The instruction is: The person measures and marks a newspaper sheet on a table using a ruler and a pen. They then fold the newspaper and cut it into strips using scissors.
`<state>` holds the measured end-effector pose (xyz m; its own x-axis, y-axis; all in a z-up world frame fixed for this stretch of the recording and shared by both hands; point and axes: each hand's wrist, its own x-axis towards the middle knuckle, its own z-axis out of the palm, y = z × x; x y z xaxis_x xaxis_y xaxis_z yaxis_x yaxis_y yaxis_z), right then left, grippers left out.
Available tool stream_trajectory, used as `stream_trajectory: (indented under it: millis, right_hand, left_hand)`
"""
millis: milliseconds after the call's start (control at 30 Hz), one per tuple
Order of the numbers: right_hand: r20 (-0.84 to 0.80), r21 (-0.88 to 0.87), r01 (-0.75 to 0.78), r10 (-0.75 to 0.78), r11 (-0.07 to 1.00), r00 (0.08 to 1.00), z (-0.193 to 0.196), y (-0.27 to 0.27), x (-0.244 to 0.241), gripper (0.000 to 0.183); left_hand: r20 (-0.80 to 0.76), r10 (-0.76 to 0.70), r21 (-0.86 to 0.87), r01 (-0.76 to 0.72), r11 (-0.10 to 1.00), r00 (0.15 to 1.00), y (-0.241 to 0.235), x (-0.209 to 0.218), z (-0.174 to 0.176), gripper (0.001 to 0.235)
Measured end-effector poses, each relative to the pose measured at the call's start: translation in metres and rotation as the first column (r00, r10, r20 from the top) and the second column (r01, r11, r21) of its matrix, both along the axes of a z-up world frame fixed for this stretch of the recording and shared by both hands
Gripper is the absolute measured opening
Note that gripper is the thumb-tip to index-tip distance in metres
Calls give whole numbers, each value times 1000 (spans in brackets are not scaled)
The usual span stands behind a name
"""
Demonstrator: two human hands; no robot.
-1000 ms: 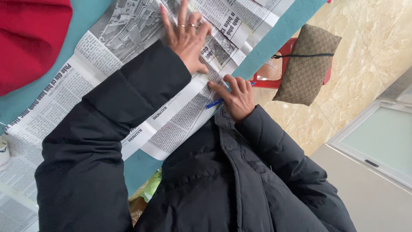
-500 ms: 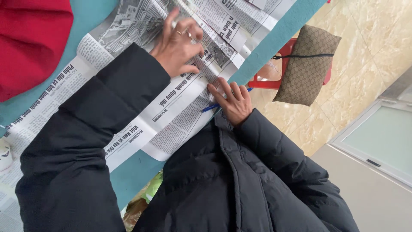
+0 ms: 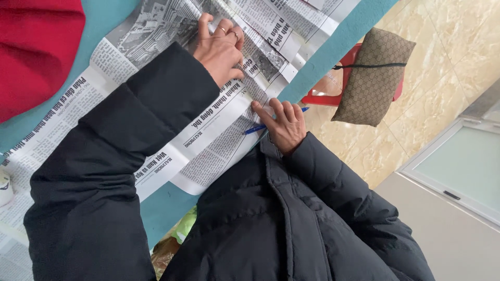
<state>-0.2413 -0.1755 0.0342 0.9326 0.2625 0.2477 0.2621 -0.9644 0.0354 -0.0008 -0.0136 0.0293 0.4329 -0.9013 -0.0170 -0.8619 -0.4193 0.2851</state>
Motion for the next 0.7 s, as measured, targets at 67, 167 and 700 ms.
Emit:
stream_trajectory:
  millis: [67, 167, 700]
  right_hand:
    - [-67, -23, -10, 8, 1000, 998, -18, -6, -8, 44]
    - [-66, 14, -18, 19, 1000, 998, -12, -5, -5, 42]
    - [-8, 11, -156, 156, 988, 988, 2, -11, 6, 35]
  left_hand:
    - [13, 49, 203, -51, 978, 999, -3, -6, 19, 33]
    - [156, 174, 58, -184, 981, 972, 3, -9, 2, 49]
    - [567, 274, -170, -215, 962, 777, 14, -77, -12, 13]
